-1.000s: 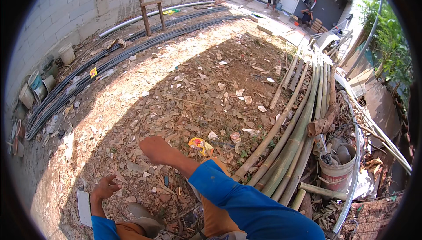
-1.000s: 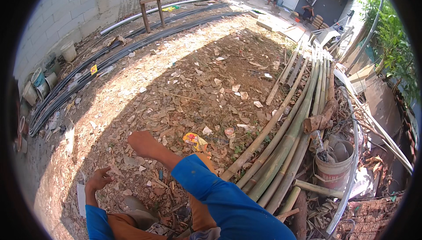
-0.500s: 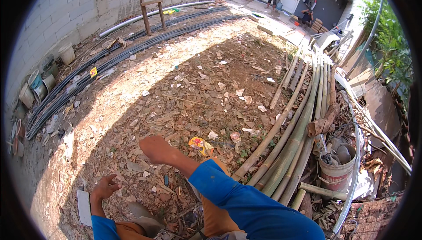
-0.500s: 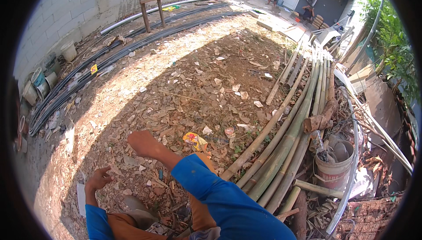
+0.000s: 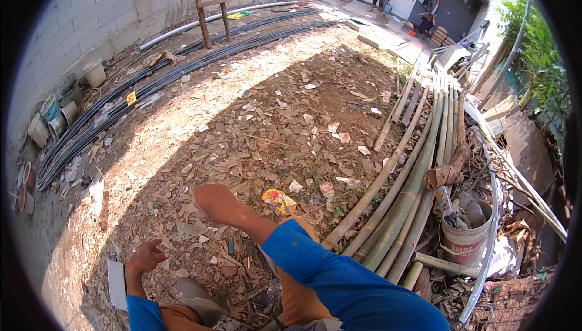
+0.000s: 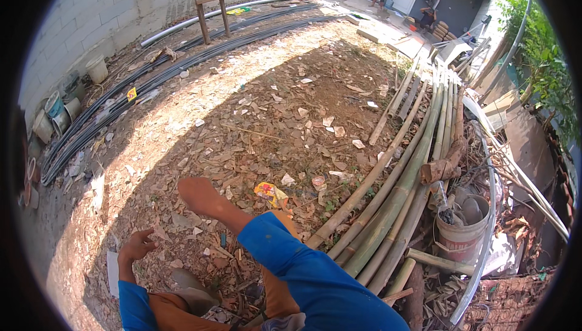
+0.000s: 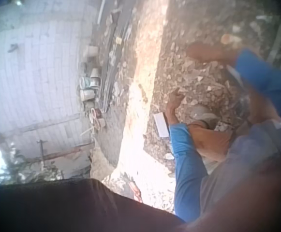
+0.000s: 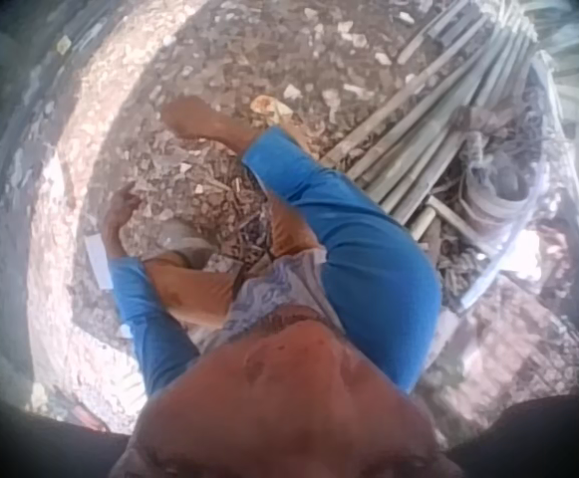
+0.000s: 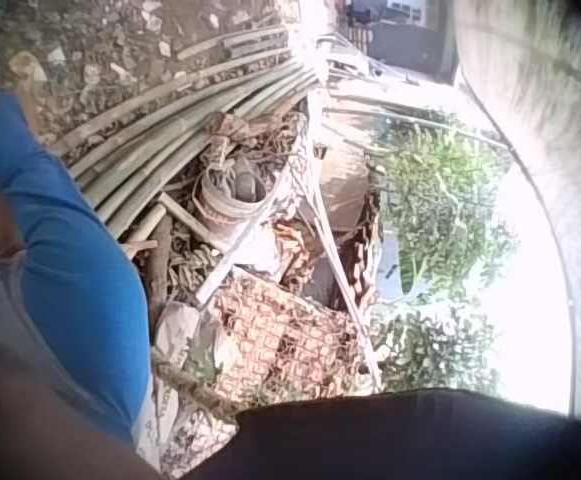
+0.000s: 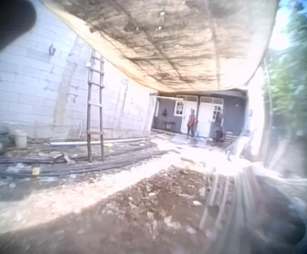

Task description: The person strips thin layers from a bamboo stalk using a knife while seated on a pile of bamboo poles.

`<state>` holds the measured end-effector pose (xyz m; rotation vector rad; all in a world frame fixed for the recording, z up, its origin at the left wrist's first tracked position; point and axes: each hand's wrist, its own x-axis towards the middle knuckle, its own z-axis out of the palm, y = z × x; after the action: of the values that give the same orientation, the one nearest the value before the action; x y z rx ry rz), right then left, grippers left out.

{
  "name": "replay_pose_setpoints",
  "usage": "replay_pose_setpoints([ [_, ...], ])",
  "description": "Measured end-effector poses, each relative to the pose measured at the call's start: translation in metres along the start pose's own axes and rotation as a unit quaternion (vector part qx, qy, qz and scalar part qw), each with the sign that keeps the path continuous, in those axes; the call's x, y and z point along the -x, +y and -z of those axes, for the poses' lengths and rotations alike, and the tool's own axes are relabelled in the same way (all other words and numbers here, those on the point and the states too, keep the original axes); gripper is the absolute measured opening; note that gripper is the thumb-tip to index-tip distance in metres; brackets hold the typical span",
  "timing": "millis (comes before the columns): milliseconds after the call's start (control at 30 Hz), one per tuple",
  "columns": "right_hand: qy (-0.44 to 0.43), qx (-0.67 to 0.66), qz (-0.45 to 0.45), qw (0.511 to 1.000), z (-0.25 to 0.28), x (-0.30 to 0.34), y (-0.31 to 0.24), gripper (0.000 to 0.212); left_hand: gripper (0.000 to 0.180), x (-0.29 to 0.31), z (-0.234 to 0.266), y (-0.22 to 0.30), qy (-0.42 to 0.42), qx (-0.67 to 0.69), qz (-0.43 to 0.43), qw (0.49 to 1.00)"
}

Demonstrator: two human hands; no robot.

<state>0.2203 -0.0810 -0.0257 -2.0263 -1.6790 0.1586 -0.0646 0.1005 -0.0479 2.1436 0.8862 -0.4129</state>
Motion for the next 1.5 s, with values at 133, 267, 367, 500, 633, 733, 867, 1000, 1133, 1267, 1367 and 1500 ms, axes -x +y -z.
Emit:
replay_pose_setpoints([
  [133, 0.023, 0.005, 0.001, 1.0, -0.002, 0.002, 0.001, 0.016, 0.075, 0.001, -0.001, -0.001, 0.004, -0.005, 0.0, 1.0],
  [267, 0.099, -0.036, 0.02, 0.994, -0.002, 0.002, 0.001, 0.013, 0.075, 0.0, -0.003, -0.001, 0.009, -0.013, -0.011, 1.0],
  [367, 0.103, -0.174, -0.003, 0.979, 0.017, -0.001, -0.014, 0.013, 0.074, 0.005, -0.001, 0.007, 0.022, -0.033, -0.011, 0.999],
  [500, 0.04, -0.42, -0.047, 0.905, 0.019, -0.008, -0.014, 0.02, 0.06, 0.018, -0.001, 0.044, 0.158, 0.027, -0.027, 0.987],
  [633, -0.04, -0.601, -0.118, 0.79, 0.032, -0.003, -0.022, 0.029, 0.052, 0.029, 0.0, 0.109, 0.261, 0.207, -0.162, 0.929],
  [733, -0.054, -0.686, -0.112, 0.717, 0.036, -0.001, -0.018, 0.043, 0.04, 0.029, -0.006, 0.146, 0.233, 0.364, -0.248, 0.867],
  [867, -0.106, -0.727, -0.102, 0.67, 0.028, -0.004, -0.032, 0.048, 0.049, 0.02, -0.039, 0.132, 0.143, 0.608, -0.242, 0.743],
  [1000, -0.122, -0.746, -0.124, 0.643, 0.02, -0.002, -0.035, 0.058, 0.055, 0.017, -0.043, 0.13, 0.069, 0.701, -0.238, 0.668],
  [1133, -0.103, -0.731, -0.114, 0.665, 0.023, 0.0, -0.044, 0.056, 0.051, 0.026, -0.038, 0.127, 0.027, 0.705, -0.215, 0.675],
  [1267, -0.098, -0.697, -0.106, 0.702, 0.023, -0.001, -0.047, 0.051, 0.038, 0.032, -0.037, 0.133, 0.103, 0.578, -0.2, 0.784],
  [1367, -0.094, -0.668, -0.097, 0.732, 0.024, 0.002, -0.041, 0.05, 0.031, 0.028, -0.04, 0.136, 0.161, 0.516, -0.165, 0.825],
  [1500, -0.114, -0.646, -0.108, 0.747, 0.02, 0.005, -0.032, 0.043, 0.022, 0.015, -0.051, 0.13, 0.245, 0.462, -0.19, 0.831],
])
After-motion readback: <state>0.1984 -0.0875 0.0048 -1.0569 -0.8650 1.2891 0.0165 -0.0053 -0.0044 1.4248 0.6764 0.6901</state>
